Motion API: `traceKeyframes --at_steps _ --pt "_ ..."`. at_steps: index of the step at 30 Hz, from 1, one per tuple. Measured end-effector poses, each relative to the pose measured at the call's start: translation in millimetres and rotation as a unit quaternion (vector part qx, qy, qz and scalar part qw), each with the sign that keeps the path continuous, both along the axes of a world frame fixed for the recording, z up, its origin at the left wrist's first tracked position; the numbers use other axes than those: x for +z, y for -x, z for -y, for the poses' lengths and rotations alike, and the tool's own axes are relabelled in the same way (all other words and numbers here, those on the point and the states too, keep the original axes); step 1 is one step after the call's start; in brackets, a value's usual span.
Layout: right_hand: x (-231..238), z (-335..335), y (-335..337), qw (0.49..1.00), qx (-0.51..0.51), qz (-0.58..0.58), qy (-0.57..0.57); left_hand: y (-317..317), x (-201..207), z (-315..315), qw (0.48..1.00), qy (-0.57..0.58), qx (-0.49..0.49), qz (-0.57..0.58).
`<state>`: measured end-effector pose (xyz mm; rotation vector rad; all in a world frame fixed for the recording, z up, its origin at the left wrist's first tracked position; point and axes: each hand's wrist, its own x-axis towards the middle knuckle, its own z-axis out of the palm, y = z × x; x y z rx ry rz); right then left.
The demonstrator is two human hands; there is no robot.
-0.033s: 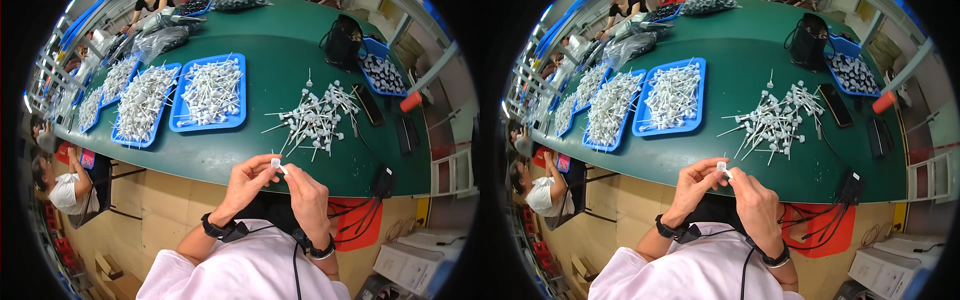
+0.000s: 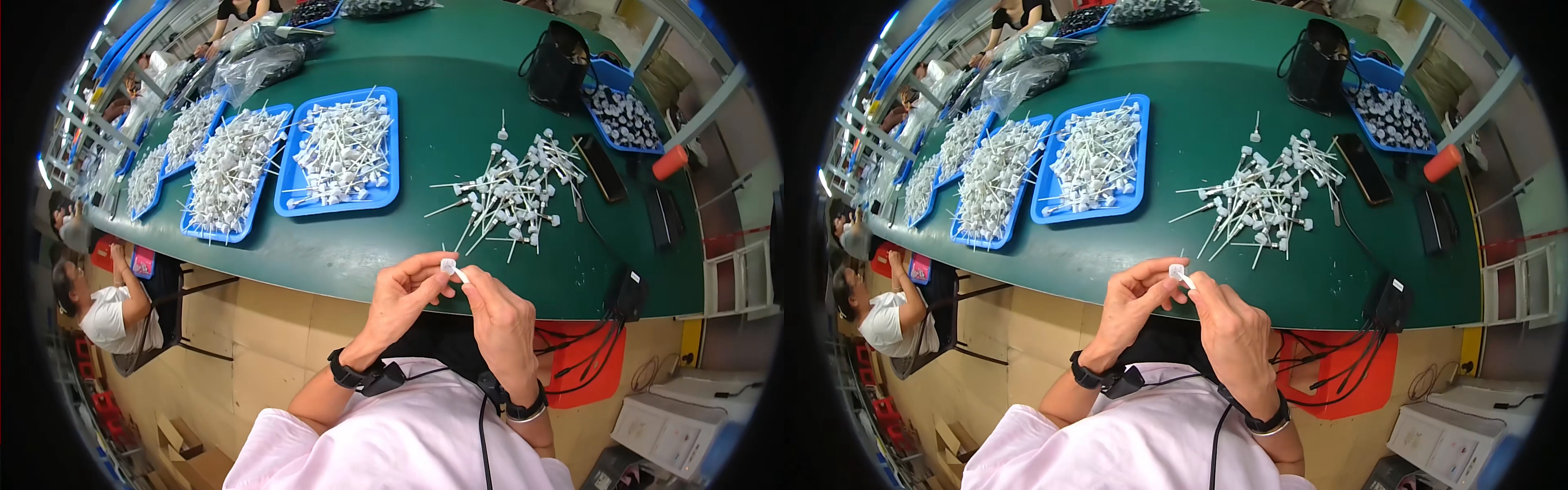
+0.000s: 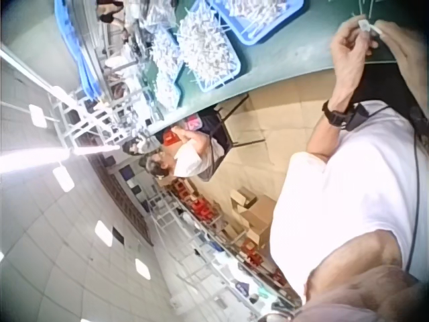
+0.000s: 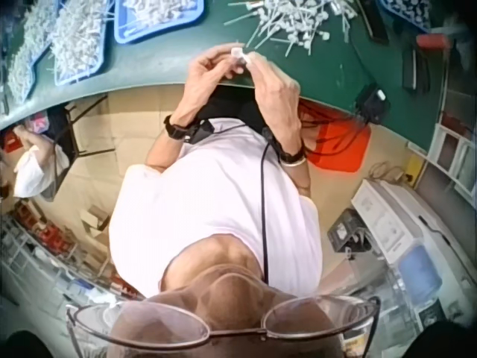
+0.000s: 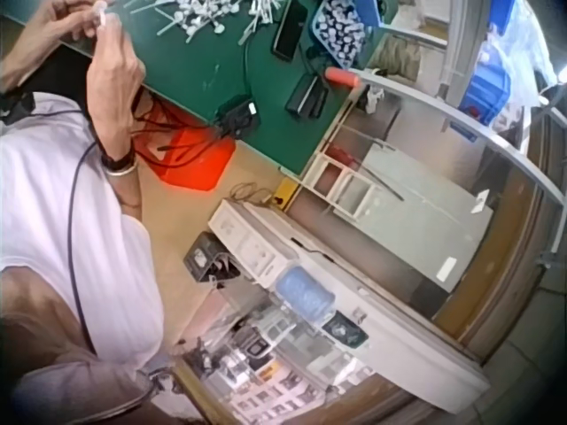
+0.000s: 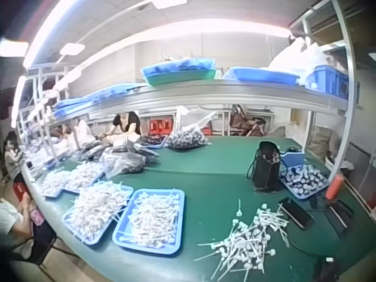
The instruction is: Assembling small white plastic components on a production line.
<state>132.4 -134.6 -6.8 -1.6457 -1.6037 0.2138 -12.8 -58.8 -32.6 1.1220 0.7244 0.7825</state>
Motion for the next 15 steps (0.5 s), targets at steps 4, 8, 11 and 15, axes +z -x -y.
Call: traceKeyframes --at_steps 4,8,11,15 --pt "0.2 0.7 -1.8 1.0 -0.004 0.018 0.022 0.3 -0.7 -0.1 1.0 0.017 -0.005 0.001" --pt "0.5 1.5 -0.7 0.999 -0.007 0.034 0.036 0.3 -1.4 0.9 1.0 0.004 -0.001 0.001" --pt "0.5 1.5 -0.4 0.998 -0.009 0.038 0.043 0.1 -0.3 3.0 1.0 -0.009 0.003 -0.014" --pt "-1.0 1.7 -0.5 0.998 -0.006 0.037 0.04 -1.3 -0.9 4.5 1.0 -0.011 0.011 -0.026"
